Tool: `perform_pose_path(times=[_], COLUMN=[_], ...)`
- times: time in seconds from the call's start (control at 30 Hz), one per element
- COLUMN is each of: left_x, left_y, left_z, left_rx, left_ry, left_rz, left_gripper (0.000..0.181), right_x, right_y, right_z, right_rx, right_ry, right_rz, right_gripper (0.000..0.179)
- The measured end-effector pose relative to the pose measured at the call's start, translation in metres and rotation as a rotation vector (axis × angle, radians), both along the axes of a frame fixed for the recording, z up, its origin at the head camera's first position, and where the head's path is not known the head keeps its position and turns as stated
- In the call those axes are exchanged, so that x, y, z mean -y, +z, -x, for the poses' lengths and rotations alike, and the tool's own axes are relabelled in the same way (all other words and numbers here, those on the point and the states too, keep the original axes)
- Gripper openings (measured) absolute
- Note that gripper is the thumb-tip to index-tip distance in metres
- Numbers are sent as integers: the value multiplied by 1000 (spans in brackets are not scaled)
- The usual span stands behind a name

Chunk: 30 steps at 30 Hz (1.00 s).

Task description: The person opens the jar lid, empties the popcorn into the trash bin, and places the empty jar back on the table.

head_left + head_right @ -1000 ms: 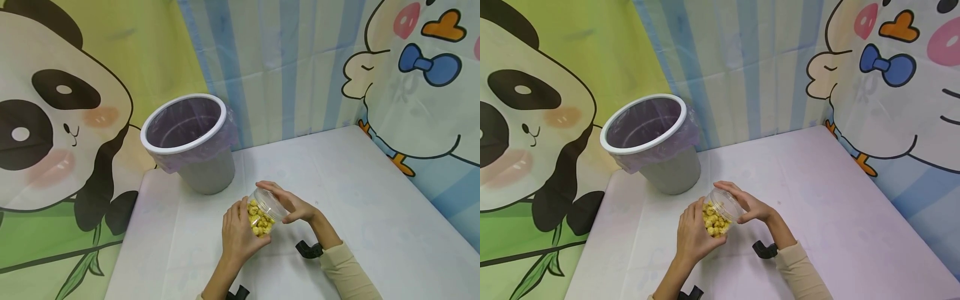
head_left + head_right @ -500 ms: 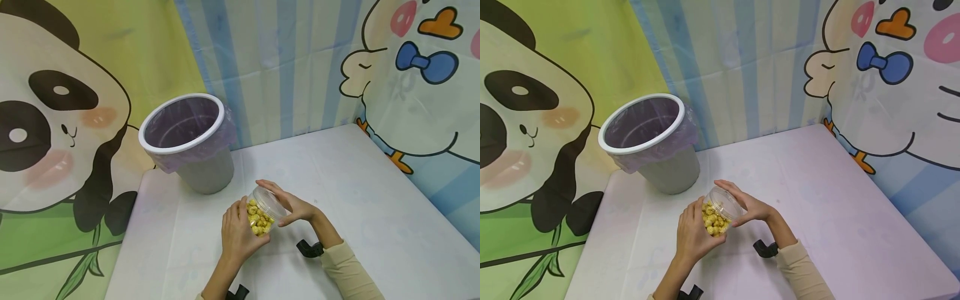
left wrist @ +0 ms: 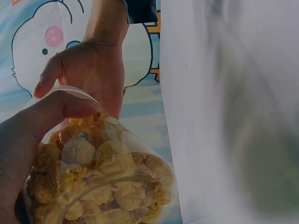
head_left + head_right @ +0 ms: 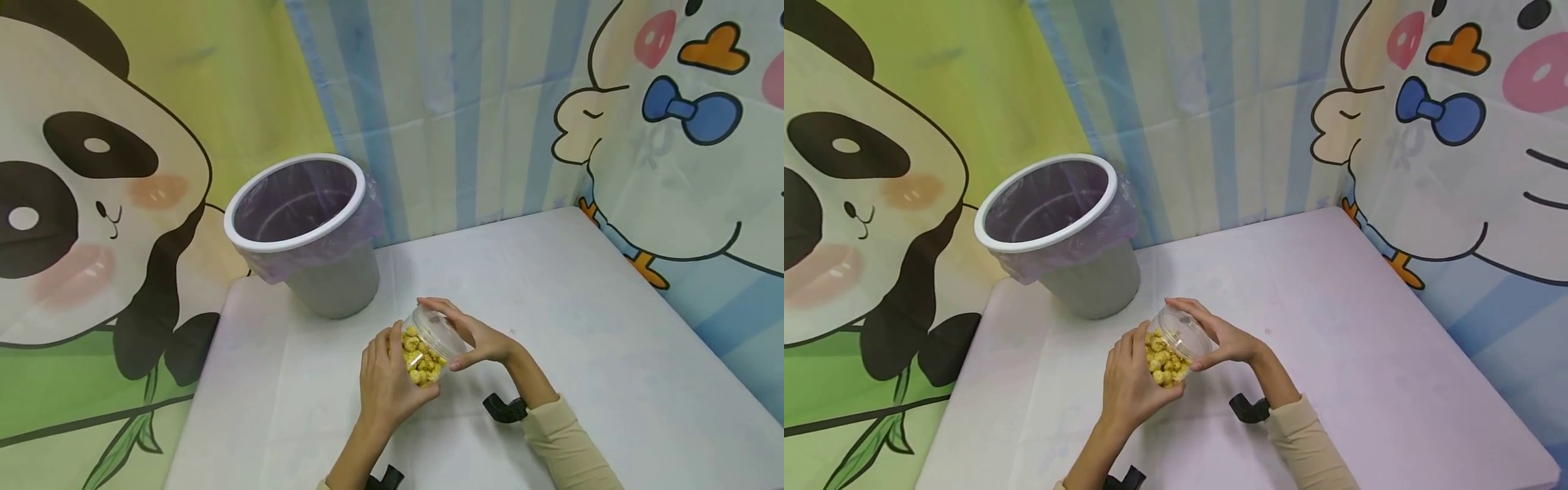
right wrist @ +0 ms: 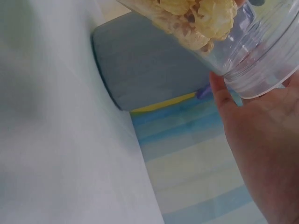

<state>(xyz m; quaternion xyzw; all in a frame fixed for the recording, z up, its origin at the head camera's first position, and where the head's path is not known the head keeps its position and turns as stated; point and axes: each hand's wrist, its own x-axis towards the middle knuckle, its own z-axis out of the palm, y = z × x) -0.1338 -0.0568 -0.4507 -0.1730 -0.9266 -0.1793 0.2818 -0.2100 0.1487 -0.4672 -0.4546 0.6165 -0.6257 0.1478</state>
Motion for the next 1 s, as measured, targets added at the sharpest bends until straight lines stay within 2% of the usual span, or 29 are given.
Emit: perform_pose_path(times=[0.17, 0.53, 0.63, 0.73, 0.8, 0.87, 1.0], left_x=[-1, -1, -1, 0, 1, 2, 4], left_y=[1, 2, 2, 2, 2, 3, 3], left_z=[1, 1, 1, 2, 2, 2, 2], left_rx=[1, 52, 42, 22, 12, 3, 3], left_ry=[-13, -32, -39, -35, -24, -11, 3], left_rz=[-5, -19, -26, -30, -32, -34, -34], left_gripper=[100, 99, 99, 100, 100, 99, 99], right_x=[-3, -8, -11, -16, -20, -26, -38], right_y=[3, 5, 7, 10, 11, 12, 8], right_z=[2, 3, 3, 3, 3, 3, 2], right_rx=[-32, -93, -93, -71, -54, -59, -72], right_ry=[23, 41, 45, 11, -56, -172, -495], right_rz=[11, -5, 3, 8, -10, -66, -296], right_gripper=[101, 100, 100, 102, 104, 104, 101])
